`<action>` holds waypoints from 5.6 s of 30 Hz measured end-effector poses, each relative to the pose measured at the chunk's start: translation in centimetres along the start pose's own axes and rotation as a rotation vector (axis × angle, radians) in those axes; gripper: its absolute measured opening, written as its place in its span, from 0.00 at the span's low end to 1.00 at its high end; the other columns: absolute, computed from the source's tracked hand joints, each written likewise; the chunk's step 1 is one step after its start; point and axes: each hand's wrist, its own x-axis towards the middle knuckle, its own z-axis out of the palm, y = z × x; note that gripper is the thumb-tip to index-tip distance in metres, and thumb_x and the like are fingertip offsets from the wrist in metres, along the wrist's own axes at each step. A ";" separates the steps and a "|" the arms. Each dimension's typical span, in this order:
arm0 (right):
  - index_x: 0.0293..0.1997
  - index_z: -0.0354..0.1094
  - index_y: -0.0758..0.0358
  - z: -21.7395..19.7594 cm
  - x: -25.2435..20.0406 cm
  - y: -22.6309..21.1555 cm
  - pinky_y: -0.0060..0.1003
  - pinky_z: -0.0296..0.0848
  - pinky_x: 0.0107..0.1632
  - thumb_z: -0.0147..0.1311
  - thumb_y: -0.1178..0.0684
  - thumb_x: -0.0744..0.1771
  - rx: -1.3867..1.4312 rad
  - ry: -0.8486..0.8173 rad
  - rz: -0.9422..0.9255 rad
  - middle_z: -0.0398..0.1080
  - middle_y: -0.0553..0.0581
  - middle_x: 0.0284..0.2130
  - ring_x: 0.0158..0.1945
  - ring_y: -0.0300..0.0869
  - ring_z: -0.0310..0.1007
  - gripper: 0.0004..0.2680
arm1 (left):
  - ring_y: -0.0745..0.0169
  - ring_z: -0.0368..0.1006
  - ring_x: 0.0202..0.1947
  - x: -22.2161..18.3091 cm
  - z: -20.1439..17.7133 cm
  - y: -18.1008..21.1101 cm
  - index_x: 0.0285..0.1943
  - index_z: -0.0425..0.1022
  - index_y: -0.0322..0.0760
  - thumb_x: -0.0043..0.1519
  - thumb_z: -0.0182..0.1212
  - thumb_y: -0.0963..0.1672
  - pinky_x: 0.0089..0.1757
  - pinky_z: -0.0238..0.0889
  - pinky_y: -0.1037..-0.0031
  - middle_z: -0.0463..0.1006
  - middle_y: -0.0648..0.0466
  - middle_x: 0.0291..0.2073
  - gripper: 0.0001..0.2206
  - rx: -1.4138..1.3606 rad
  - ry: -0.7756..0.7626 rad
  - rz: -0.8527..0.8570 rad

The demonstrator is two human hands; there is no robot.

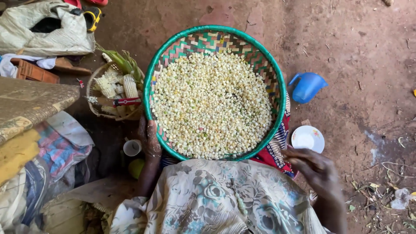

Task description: Scraping kernels off a corn cob and sorting through a basket of kernels to remove impurities.

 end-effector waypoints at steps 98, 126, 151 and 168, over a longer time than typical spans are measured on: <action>0.42 0.80 0.52 12.3 14.3 11.4 0.53 0.80 0.46 0.62 0.50 0.67 -0.629 -0.295 -0.134 0.76 0.62 0.39 0.44 0.63 0.79 0.04 | 0.39 0.60 0.73 0.7 -0.7 -1.0 0.72 0.73 0.39 0.67 0.63 0.44 0.67 0.54 0.51 0.61 0.41 0.74 0.22 0.655 -0.063 0.471; 0.62 0.70 0.64 -1.1 6.1 4.6 0.71 0.68 0.52 0.53 0.63 0.62 -0.882 0.041 0.022 0.60 0.75 0.64 0.62 0.75 0.62 0.20 | 0.49 0.78 0.57 2.1 4.0 4.5 0.59 0.78 0.41 0.72 0.53 0.41 0.55 0.69 0.64 0.80 0.50 0.57 0.11 0.655 -0.247 0.674; 0.83 0.43 0.56 12.0 17.6 11.7 0.63 0.57 0.73 0.40 0.58 0.75 -0.326 -0.300 -0.218 0.52 0.67 0.76 0.76 0.66 0.52 0.22 | 0.33 0.63 0.73 2.9 3.3 3.7 0.54 0.77 0.39 0.71 0.58 0.48 0.61 0.54 0.40 0.75 0.41 0.66 0.11 1.082 -0.031 0.778; 0.48 0.78 0.53 14.3 20.2 9.1 0.43 0.80 0.34 0.61 0.56 0.67 -0.544 -0.132 -0.176 0.79 0.55 0.32 0.34 0.52 0.82 0.06 | 0.37 0.64 0.73 2.6 3.3 4.5 0.50 0.79 0.41 0.73 0.57 0.50 0.62 0.53 0.46 0.77 0.45 0.65 0.12 1.096 -0.022 0.784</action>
